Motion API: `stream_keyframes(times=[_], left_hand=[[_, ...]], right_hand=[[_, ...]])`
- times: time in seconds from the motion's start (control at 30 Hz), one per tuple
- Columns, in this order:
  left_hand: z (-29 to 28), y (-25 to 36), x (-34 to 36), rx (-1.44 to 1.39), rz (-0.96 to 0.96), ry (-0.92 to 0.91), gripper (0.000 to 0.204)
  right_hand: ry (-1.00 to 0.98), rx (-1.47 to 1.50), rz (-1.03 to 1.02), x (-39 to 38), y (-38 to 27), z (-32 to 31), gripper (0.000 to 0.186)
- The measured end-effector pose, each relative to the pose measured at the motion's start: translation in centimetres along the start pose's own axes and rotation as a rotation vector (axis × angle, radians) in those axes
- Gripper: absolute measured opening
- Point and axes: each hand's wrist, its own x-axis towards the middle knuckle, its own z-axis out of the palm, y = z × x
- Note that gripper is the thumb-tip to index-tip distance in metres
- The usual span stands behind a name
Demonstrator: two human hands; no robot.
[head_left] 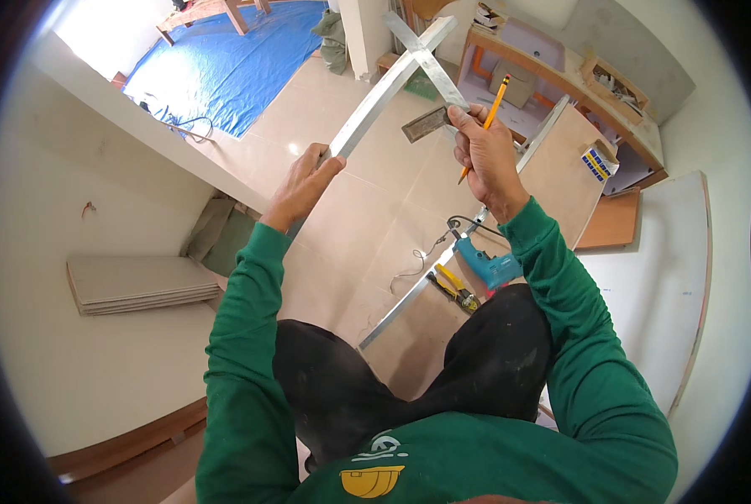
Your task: The person measures and marks a metal strip using a square and pencil, then cuts it with tin snips. The person then moves to a doorway and fits the cut strip into a ceiling channel.
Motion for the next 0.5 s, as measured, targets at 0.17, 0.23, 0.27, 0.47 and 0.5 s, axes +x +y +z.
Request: stream_keyframes(times=[0.17,0.23,0.27,0.47,0.5], left_hand=[[-0.4,0.6,0.9,0.001,-0.031,-0.09,0.066],[-0.2,0.8,1.2,-0.05,-0.033,-0.115,0.064],[-0.1,0.9,1.2,-0.075,-0.034,-0.127,0.063],[-0.3,0.5,1.5,-0.167,-0.041,-0.178,0.055],[-0.2,0.5,1.4,-0.223,-0.056,-0.199,0.054]], right_hand=[[-0.026,-0.002,0.04,0.3,0.0,0.5,0.026],[-0.022,-0.006,0.066,0.4,-0.1,0.6,0.024],[-0.021,-0.007,0.079,0.5,-0.1,0.5,0.023],[-0.011,-0.035,0.064,1.1,0.0,0.2,0.023],[-0.014,-0.034,0.073,1.1,0.1,0.1,0.023]])
